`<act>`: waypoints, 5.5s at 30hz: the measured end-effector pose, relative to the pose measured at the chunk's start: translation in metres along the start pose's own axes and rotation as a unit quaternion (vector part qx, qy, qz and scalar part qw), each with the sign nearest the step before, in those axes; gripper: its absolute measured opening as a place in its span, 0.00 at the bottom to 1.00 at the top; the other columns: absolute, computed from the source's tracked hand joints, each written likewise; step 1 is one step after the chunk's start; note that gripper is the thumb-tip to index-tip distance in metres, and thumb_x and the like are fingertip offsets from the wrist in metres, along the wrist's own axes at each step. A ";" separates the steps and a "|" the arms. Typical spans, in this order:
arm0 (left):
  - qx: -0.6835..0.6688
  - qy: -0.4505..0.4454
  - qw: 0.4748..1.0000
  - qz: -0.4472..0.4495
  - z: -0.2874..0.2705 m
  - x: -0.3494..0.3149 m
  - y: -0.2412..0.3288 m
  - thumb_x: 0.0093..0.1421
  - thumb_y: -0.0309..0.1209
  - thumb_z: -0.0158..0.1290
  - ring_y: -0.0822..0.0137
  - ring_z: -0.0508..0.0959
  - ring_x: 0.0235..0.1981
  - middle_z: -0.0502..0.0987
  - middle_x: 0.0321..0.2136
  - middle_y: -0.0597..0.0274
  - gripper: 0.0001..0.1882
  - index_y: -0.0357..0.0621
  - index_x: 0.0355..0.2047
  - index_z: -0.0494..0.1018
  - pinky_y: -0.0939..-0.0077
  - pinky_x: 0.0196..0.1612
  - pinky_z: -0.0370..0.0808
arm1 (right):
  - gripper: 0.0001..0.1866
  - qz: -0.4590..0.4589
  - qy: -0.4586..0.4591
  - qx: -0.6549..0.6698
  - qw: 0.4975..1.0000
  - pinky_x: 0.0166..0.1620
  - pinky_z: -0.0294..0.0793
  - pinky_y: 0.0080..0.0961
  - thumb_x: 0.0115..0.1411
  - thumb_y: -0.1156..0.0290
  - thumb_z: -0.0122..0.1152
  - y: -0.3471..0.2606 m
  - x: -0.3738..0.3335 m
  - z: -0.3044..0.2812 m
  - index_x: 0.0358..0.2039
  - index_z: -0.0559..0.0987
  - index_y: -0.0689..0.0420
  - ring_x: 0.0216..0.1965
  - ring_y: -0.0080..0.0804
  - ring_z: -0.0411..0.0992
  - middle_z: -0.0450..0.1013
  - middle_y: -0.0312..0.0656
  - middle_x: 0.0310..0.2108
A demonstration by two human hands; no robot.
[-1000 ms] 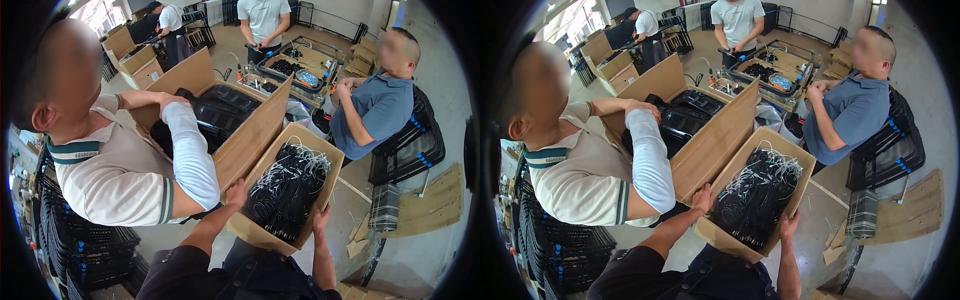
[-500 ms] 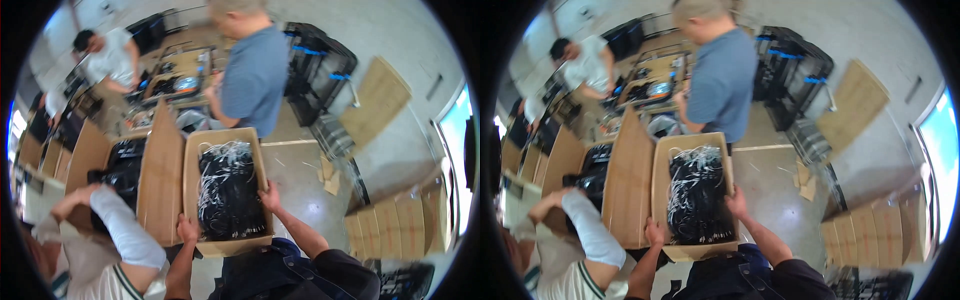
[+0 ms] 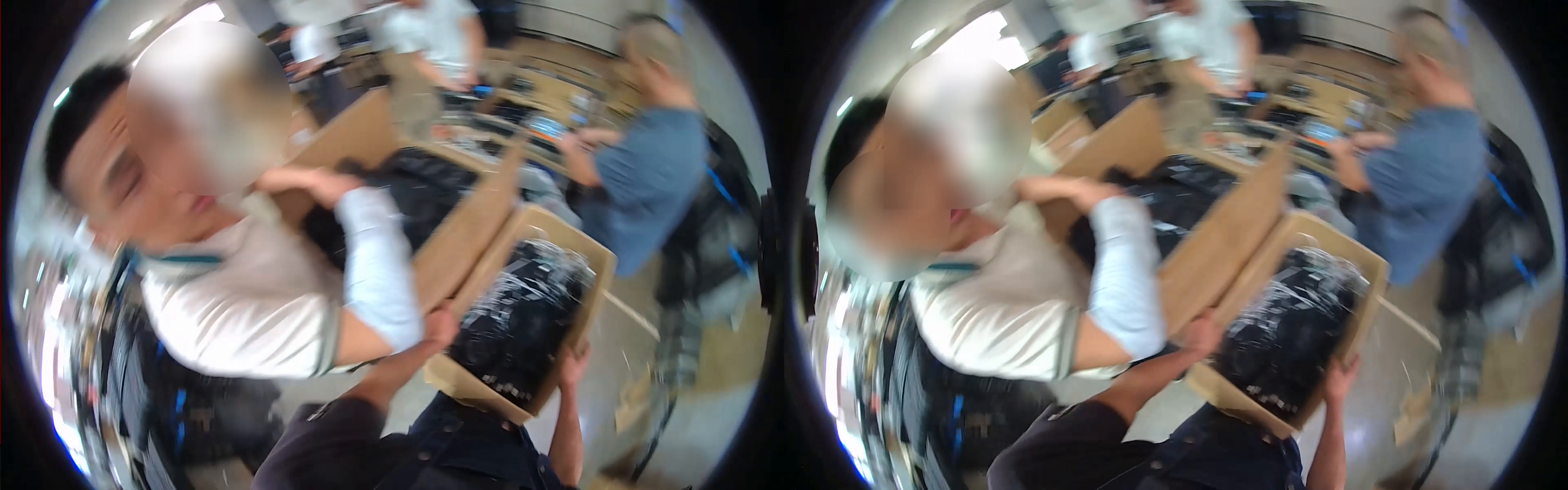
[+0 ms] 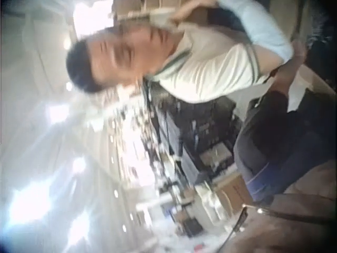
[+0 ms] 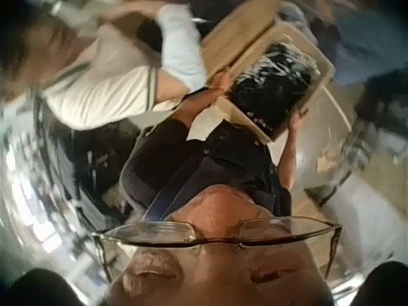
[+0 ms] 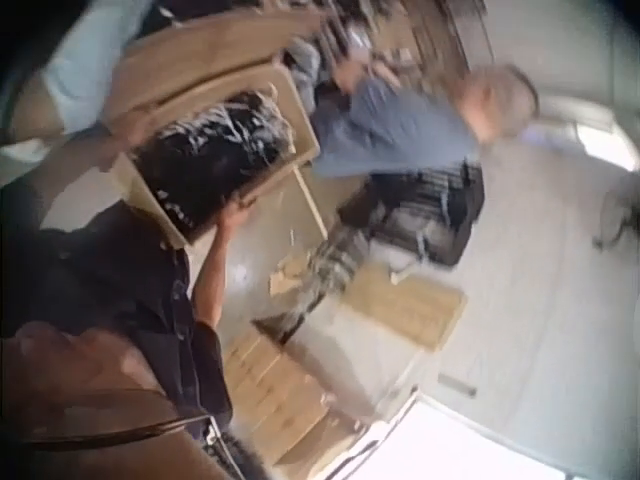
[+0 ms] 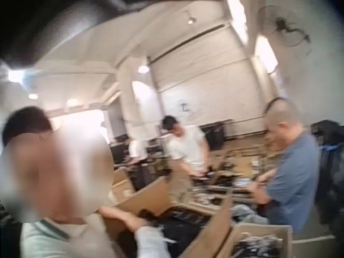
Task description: Packing metal frame components and parts into cardboard boxes in a manufacturing facility.
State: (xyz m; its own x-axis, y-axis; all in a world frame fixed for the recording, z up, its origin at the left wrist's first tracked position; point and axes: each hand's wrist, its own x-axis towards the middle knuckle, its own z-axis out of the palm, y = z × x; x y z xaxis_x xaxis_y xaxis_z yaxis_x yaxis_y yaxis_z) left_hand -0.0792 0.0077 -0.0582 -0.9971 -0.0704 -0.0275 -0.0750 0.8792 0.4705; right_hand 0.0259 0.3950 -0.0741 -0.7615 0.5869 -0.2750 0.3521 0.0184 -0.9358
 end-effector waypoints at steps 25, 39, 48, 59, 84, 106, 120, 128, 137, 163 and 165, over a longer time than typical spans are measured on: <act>-0.073 0.085 0.988 0.104 0.045 0.011 -0.060 0.60 0.29 0.55 0.37 0.83 0.39 0.79 0.43 0.36 0.16 0.38 0.44 0.64 0.43 0.41 0.81 | 0.37 -0.147 -0.047 0.012 0.988 0.67 0.62 0.39 0.61 0.70 0.61 -0.021 0.002 0.018 0.69 0.61 0.65 0.61 0.48 0.66 0.66 0.55 0.64; -0.121 -0.056 0.990 -0.034 -0.034 0.002 0.005 0.61 0.31 0.55 0.36 0.82 0.38 0.79 0.43 0.36 0.15 0.38 0.44 0.64 0.42 0.41 0.80 | 0.36 -0.127 -0.066 0.014 0.990 0.66 0.63 0.36 0.63 0.73 0.59 -0.016 0.006 0.012 0.70 0.59 0.63 0.61 0.45 0.66 0.64 0.52 0.65; -0.065 -0.007 0.998 -0.014 -0.020 0.004 -0.011 0.62 0.30 0.54 0.37 0.82 0.38 0.78 0.42 0.35 0.14 0.38 0.43 0.64 0.42 0.41 0.80 | 0.37 -0.131 -0.077 0.034 0.988 0.67 0.62 0.37 0.64 0.73 0.60 -0.018 0.005 0.017 0.71 0.58 0.63 0.63 0.45 0.65 0.62 0.52 0.66; -0.115 -0.062 0.991 -0.038 -0.041 -0.004 0.006 0.62 0.30 0.55 0.36 0.82 0.38 0.78 0.42 0.35 0.14 0.37 0.43 0.64 0.42 0.41 0.80 | 0.37 -0.120 -0.070 0.008 0.990 0.66 0.64 0.38 0.62 0.71 0.61 -0.012 0.011 0.014 0.70 0.59 0.66 0.60 0.45 0.67 0.65 0.53 0.64; -0.116 -0.079 0.987 -0.078 -0.066 -0.007 0.020 0.62 0.32 0.55 0.36 0.82 0.40 0.79 0.43 0.38 0.14 0.40 0.43 0.64 0.39 0.43 0.79 | 0.34 -0.133 -0.060 0.004 0.989 0.64 0.65 0.37 0.61 0.72 0.60 -0.020 0.002 0.020 0.67 0.65 0.66 0.58 0.46 0.69 0.69 0.53 0.60; -0.008 -0.025 0.999 -0.025 -0.039 0.000 -0.008 0.66 0.35 0.50 0.40 0.83 0.31 0.82 0.26 0.47 0.12 0.44 0.43 0.63 0.41 0.37 0.76 | 0.35 -0.087 -0.038 0.071 0.993 0.60 0.70 0.34 0.61 0.76 0.63 -0.012 0.008 0.031 0.68 0.63 0.67 0.55 0.40 0.71 0.69 0.52 0.58; 0.029 -0.036 0.999 -0.024 -0.039 -0.002 0.007 0.62 0.35 0.54 0.33 0.81 0.42 0.81 0.40 0.35 0.16 0.40 0.45 0.66 0.39 0.46 0.76 | 0.32 -0.098 -0.001 0.013 0.995 0.53 0.75 0.33 0.58 0.74 0.61 -0.018 0.004 0.023 0.63 0.68 0.68 0.48 0.39 0.76 0.74 0.52 0.51; 0.050 -0.043 0.997 -0.036 -0.046 -0.001 0.003 0.64 0.35 0.54 0.35 0.81 0.43 0.80 0.42 0.39 0.15 0.41 0.46 0.66 0.40 0.46 0.76 | 0.34 -0.052 0.009 -0.095 0.994 0.58 0.73 0.38 0.57 0.69 0.64 -0.054 -0.012 0.031 0.64 0.69 0.65 0.53 0.49 0.77 0.76 0.56 0.53; 0.037 -0.030 0.999 -0.006 -0.039 0.005 0.013 0.64 0.35 0.53 0.33 0.80 0.43 0.80 0.43 0.35 0.16 0.39 0.46 0.66 0.39 0.47 0.75 | 0.33 -0.071 0.031 -0.074 0.994 0.57 0.74 0.40 0.57 0.66 0.65 -0.024 0.005 0.021 0.63 0.71 0.62 0.52 0.51 0.77 0.77 0.58 0.51; 0.047 -0.025 0.999 -0.008 -0.045 0.000 0.013 0.62 0.34 0.56 0.36 0.82 0.42 0.81 0.40 0.37 0.17 0.38 0.45 0.67 0.41 0.47 0.77 | 0.36 -0.034 0.018 -0.089 0.995 0.62 0.71 0.42 0.56 0.62 0.65 -0.032 0.000 0.020 0.64 0.70 0.60 0.59 0.54 0.73 0.73 0.59 0.56; 0.045 -0.041 0.998 -0.021 -0.048 0.001 0.016 0.62 0.34 0.56 0.36 0.82 0.43 0.81 0.41 0.36 0.17 0.38 0.46 0.67 0.42 0.48 0.77 | 0.37 -0.048 0.013 -0.076 0.996 0.62 0.71 0.42 0.56 0.62 0.66 -0.029 0.003 0.020 0.65 0.69 0.61 0.58 0.54 0.73 0.72 0.59 0.57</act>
State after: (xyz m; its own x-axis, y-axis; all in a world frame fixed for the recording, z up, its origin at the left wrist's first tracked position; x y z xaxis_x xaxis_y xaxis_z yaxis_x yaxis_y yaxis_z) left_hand -0.0805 -0.0012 -0.0084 -0.9901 -0.0724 -0.1199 -0.1136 0.9157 0.3855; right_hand 0.0024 0.3797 -0.0518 -0.7817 0.5978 -0.1777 0.3580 0.1968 -0.9127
